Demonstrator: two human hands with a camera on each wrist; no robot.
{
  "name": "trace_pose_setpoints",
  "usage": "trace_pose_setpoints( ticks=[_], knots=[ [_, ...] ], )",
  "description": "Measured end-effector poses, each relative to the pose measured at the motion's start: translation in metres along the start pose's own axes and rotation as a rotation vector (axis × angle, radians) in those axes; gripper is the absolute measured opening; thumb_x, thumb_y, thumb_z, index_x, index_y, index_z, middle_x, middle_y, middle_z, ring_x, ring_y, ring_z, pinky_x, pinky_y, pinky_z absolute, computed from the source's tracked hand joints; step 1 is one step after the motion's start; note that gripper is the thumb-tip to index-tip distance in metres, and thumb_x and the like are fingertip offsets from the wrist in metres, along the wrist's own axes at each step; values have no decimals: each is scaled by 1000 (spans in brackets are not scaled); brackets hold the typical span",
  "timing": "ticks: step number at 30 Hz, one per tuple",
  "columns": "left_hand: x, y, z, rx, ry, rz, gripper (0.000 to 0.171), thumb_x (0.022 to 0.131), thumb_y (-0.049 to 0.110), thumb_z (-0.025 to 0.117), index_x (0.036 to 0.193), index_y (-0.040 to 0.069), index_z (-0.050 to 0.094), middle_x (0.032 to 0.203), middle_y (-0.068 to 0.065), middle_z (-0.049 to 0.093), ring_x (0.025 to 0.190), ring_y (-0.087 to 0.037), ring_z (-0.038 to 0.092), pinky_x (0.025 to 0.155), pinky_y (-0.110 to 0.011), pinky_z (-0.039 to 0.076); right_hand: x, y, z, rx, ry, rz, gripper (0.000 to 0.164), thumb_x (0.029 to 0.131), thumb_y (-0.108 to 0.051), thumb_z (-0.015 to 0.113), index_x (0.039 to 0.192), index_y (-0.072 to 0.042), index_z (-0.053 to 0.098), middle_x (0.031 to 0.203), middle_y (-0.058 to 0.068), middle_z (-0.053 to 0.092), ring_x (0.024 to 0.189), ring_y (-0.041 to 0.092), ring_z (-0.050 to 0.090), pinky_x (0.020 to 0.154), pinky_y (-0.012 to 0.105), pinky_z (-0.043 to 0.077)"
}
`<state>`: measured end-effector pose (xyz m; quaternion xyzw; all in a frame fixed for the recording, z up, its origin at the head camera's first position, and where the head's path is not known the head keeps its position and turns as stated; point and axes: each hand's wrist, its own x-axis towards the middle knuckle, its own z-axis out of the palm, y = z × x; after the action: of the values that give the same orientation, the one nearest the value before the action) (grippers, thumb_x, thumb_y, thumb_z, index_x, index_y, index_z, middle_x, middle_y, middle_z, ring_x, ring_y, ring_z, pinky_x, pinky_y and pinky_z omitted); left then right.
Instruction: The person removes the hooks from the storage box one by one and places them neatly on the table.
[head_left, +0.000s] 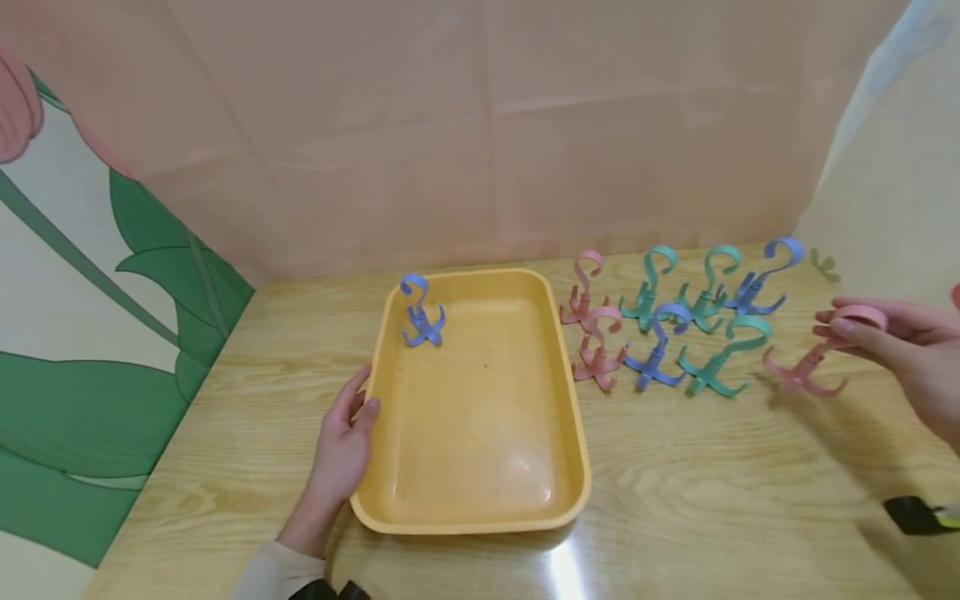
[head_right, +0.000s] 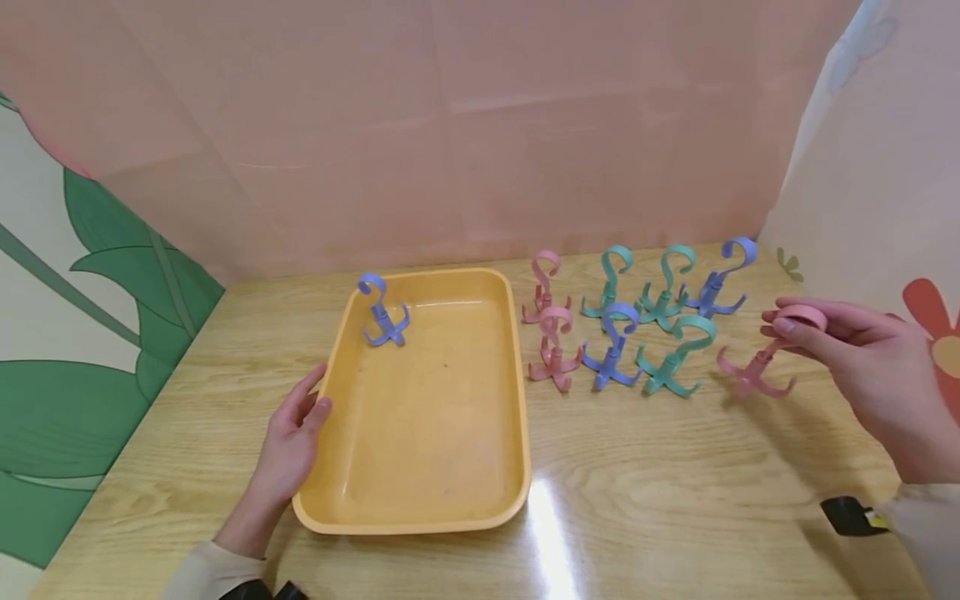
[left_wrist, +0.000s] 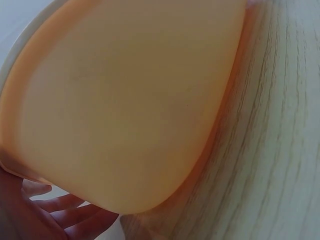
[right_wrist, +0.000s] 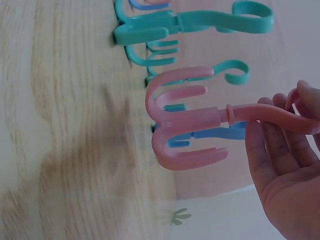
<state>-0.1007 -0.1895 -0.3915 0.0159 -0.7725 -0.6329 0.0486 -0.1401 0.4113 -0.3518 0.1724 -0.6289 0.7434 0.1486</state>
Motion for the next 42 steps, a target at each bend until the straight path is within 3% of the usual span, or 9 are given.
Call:
trace_pose_setpoints(
  ticks=[7, 18, 28, 34, 42],
  knots=[
    [0, -1, 0, 3, 4, -10, 50, 106, 5, 45, 156, 11, 37, 123, -27, 59, 101, -39, 65, 77, -34, 58, 0, 1, 4, -196, 58, 103, 33, 94, 14, 60, 127, 9, 62, 103, 5, 76, 90, 11, 73, 81, 12, 51],
    [0, 2, 1, -3, -5, -31, 50, 107, 8, 45, 156, 14, 36, 128, -25, 58, 104, -36, 64, 80, -34, 57, -2, 9, 6, -187, 24, 169, 35, 94, 13, 60, 129, 8, 62, 104, 6, 76, 95, 11, 72, 86, 10, 49],
    [0, 2, 0, -8, -11, -30, 50, 107, 9, 45, 156, 14, 36, 129, -24, 58, 105, -35, 64, 81, -34, 57, -4, 13, 4, -153, 17, 163, 37, 93, 16, 59, 129, 9, 61, 106, 5, 75, 95, 11, 72, 84, 13, 51],
    [0, 2, 0, -2, -9, -26, 50, 107, 8, 45, 156, 13, 36, 129, -25, 58, 105, -36, 64, 81, -33, 57, -4, 14, 4, -208, 23, 201, 36, 93, 13, 61, 128, 4, 64, 107, 1, 75, 96, 7, 71, 84, 10, 49],
    [0, 2, 1, -2, -3, -33, 50, 107, 8, 46, 156, 13, 36, 129, -25, 58, 106, -36, 63, 83, -34, 57, -3, 12, 4, -182, 42, 130, 38, 93, 15, 60, 131, 8, 60, 103, 4, 76, 94, 8, 72, 81, 12, 52]
  ],
)
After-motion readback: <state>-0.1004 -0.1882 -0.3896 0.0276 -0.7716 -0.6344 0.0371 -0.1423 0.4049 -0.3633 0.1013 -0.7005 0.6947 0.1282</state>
